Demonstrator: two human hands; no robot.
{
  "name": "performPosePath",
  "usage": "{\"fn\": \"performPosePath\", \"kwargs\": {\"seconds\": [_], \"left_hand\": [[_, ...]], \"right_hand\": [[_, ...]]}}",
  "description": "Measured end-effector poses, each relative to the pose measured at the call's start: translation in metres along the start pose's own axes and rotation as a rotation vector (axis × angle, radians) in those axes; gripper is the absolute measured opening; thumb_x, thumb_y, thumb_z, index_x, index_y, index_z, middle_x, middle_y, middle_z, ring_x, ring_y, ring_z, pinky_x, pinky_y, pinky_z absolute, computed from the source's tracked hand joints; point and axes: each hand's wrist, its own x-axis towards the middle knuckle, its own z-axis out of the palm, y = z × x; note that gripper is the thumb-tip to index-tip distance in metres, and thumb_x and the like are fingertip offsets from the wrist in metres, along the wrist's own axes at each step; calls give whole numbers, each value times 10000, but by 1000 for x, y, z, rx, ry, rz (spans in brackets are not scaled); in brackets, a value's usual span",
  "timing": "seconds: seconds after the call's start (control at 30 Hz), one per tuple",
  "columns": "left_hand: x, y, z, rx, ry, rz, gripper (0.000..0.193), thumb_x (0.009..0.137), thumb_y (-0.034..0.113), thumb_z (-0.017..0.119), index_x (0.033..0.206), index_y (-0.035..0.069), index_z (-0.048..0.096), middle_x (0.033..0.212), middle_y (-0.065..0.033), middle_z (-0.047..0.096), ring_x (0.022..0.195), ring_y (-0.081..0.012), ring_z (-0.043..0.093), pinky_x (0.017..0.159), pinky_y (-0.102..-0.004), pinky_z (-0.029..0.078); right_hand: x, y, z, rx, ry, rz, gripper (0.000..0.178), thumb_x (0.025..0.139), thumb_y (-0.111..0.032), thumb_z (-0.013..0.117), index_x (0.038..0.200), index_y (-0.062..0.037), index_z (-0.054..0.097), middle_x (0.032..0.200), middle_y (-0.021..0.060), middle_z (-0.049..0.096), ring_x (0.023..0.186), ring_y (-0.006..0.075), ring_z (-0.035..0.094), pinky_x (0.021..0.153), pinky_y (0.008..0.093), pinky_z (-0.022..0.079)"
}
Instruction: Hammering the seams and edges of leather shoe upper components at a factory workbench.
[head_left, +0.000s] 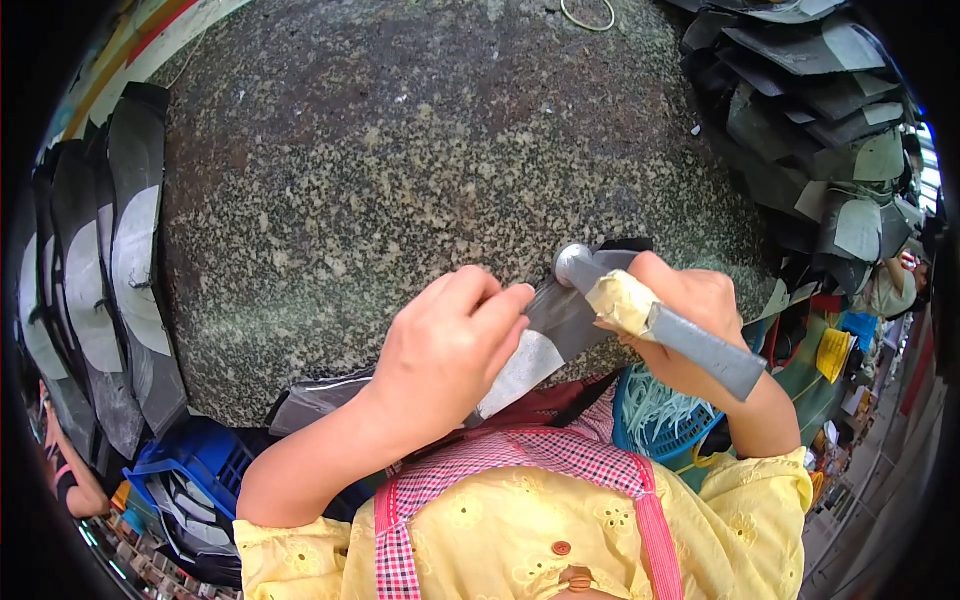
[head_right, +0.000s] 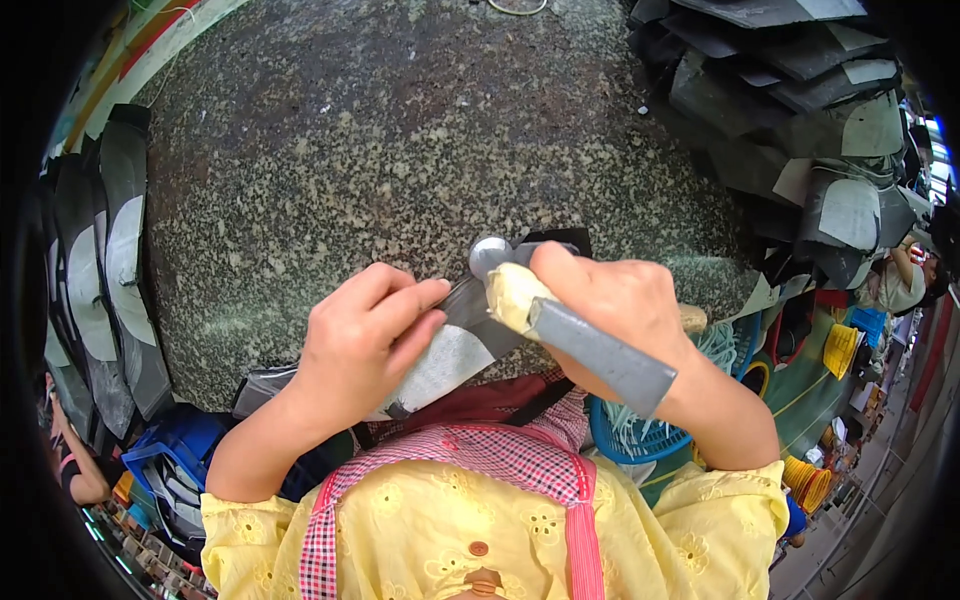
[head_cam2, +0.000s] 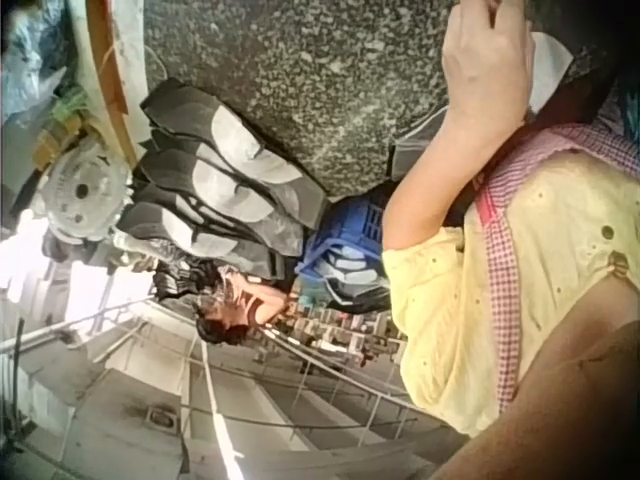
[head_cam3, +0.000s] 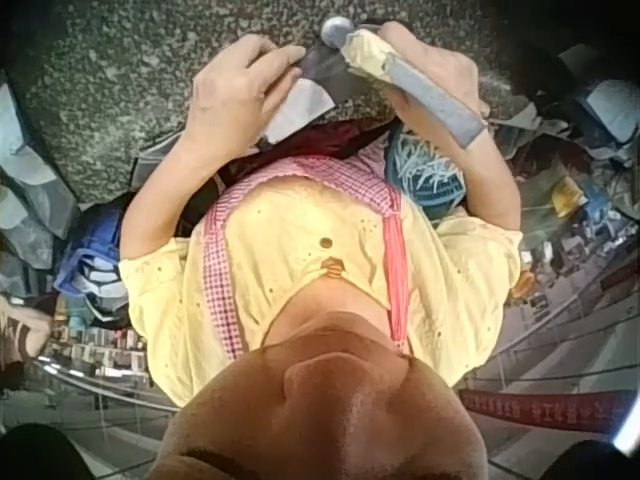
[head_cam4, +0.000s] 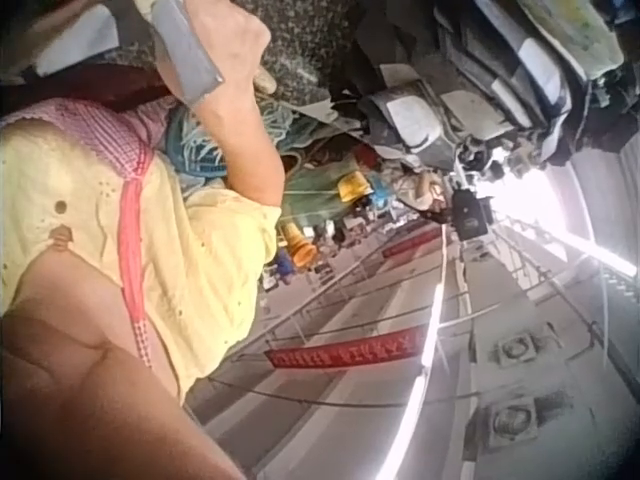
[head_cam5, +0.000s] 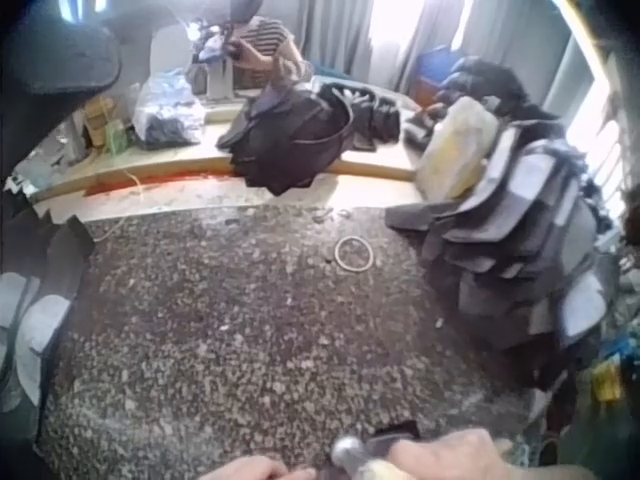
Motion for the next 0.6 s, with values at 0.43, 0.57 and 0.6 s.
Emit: {"fn": "performPosePath", "kwargs": {"seconds": [0.43,0.57,0.6], "left_hand": [[-12,-10,-7,-120,-9,-39,250,713,-1,707,962,22,687,811,-88,582,702,-233,589,581,-324,486],[-22,-7,0,151,47,194,288,699,35,623,984,-13,634,832,-79,510,744,-230,537,609,-319,488],[-20,-6,1,143,48,169,286,687,4,650,972,-3,656,824,-87,540,726,-238,554,596,-330,482]], "right_hand": [[3,-13,1,-49,-45,-11,235,741,-169,682,829,-81,482,590,99,555,533,306,618,448,397,462],[5,-21,-4,-132,113,-75,166,770,-154,650,788,-103,493,600,81,546,533,270,616,454,370,463],[1,-23,-1,-79,83,-108,168,765,-159,655,796,-102,501,601,75,546,534,260,617,454,365,464]]}}
